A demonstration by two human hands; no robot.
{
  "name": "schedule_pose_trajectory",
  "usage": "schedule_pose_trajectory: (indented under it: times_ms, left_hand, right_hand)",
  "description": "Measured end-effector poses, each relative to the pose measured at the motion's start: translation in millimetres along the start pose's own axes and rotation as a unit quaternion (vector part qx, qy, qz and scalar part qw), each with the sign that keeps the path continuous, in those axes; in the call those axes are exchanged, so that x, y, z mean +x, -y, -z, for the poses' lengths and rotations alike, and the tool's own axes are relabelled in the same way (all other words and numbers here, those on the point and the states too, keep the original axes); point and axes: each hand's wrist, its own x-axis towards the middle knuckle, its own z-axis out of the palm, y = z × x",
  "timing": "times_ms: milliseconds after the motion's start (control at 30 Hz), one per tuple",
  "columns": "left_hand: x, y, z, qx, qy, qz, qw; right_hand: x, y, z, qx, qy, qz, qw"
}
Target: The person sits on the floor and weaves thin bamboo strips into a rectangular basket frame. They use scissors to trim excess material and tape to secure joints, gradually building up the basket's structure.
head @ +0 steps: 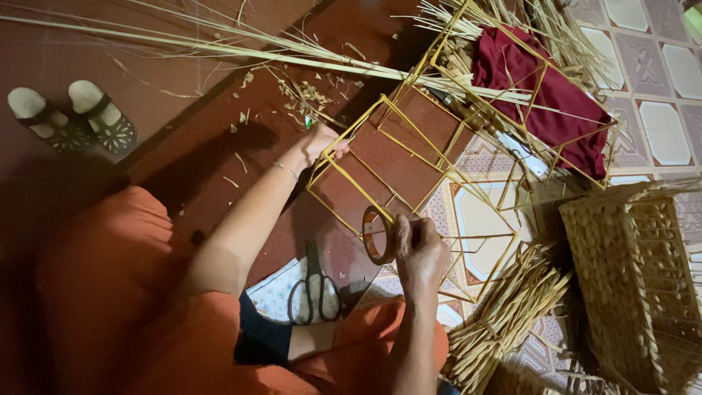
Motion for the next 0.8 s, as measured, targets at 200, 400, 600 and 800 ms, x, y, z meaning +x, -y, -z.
schedule_pose_trajectory:
  times_ms: [200, 400, 600, 800]
  left_hand:
    - [-5.8, -8.0, -5.1, 0.336, -0.075, -0.254, 0.904]
    - [-4.7, -16.6, 1.3, 0.337, -0.082, -0.070, 0.935]
    - [-12.6, -52.2, 8.2, 0.159, -0.169, 0.055, 0.971]
    - [-48.0, -110.0, 12.8, -0.018, -0.003, 0.001, 1.000]
  right_hand:
    - [0.1, 2.1, 1.2, -0.008, -0.011, 0.026, 1.000]
    - [2.7, 6.3, 1.5, 0.016, -0.015, -0.003, 1.000]
    - [7.2, 10.0, 1.6, 0.037, -0.007, -0.011, 0.999]
    - [9.5, 11.9, 0.2, 0.030, 0.003, -0.020, 0.999]
